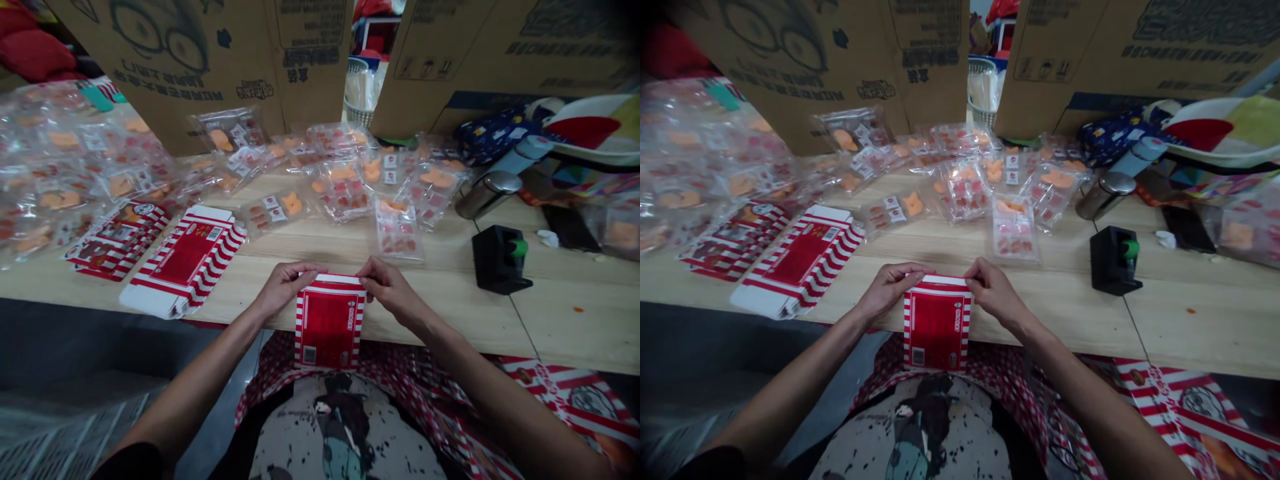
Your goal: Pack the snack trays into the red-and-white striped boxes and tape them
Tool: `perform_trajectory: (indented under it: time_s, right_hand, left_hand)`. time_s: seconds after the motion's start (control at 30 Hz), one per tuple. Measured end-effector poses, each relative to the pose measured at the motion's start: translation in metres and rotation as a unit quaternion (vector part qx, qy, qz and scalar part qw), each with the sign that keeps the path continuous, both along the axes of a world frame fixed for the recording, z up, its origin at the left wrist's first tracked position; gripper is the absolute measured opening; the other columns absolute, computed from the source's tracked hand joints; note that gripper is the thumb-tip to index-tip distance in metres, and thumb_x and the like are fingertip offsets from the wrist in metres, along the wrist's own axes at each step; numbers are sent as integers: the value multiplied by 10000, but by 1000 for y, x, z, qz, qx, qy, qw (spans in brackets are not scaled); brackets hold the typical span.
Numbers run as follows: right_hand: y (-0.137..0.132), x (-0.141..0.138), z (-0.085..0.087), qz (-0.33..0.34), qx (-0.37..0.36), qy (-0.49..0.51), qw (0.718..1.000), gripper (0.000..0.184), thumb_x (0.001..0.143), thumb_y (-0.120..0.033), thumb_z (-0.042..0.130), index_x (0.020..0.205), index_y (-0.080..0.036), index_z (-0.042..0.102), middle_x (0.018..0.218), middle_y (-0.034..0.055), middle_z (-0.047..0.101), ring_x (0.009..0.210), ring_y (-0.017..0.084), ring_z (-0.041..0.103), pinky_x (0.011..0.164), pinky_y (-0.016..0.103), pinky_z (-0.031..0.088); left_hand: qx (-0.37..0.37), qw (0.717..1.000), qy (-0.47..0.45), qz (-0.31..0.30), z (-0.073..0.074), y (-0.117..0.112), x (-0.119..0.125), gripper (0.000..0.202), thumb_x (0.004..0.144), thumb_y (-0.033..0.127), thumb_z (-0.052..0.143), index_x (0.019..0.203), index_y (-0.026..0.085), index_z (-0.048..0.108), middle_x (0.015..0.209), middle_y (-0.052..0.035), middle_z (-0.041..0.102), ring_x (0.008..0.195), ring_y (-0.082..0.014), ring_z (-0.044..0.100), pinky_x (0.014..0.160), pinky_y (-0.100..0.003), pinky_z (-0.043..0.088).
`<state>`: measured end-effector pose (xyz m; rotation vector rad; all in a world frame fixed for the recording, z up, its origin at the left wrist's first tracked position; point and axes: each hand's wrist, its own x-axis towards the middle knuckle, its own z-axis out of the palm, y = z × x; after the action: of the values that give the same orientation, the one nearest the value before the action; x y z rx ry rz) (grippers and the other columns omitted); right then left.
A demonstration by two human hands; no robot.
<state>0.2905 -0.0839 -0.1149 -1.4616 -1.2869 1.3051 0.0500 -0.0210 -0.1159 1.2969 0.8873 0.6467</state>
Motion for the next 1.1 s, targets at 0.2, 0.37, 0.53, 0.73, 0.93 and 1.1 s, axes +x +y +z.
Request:
perform_trajectory:
  time_s: [0.2,0.37,0.53,0.73,0.93,1.1]
  right_hand:
    - [19,3,15,46,-35,-80,995,65,728,-251,579,760,-204,547,672,1,573,591,150,540,478,235,392]
    - [20,3,17,121,-1,-100,988,69,809,-227,502,797,-200,564,677,-4,584,599,141,535,525,235,407]
    - [13,6,21,161,32,-103,981,83,827,-243,536,851,-185,590,749,10,631,679,155,566,589,249,409]
    - [-4,3,43,238,129,-247,931,111,858,-132,488,816,-188,574,729,4,600,641,137,502,620,266,357]
    - [-25,-4,28,205,159,-271,927,112,922,-123,464,946,-193,547,928,68,605,803,186,564,731,309,423]
    - [-25,-12,10,103,185,-155,965,107,921,-143,511,931,-209,596,847,30,641,754,166,590,676,279,436]
  left_hand:
    - [-14,998,-5,-60,7,3,-8,354,892,443,692,1114,176,762,1023,-63,780,935,-193,699,853,-274,509]
    - [-29,998,-27,-57,2,-3,-9,384,926,451,651,1195,186,721,1067,-63,765,924,-185,696,863,-279,502]
    - [-17,997,-43,-69,-3,-6,-15,367,955,453,615,1197,192,706,1119,-65,742,973,-182,681,888,-276,491]
    - [129,981,4,-147,-2,-2,-23,364,1001,442,539,1172,184,731,1175,-109,728,1087,-208,669,957,-320,488]
    - [231,959,-7,-166,-14,1,-32,308,908,349,712,1207,276,734,1247,-93,730,1146,-211,683,996,-349,518]
    - [175,977,40,-117,5,-5,-26,310,838,364,786,1101,201,762,1114,-84,767,1013,-199,725,899,-299,562]
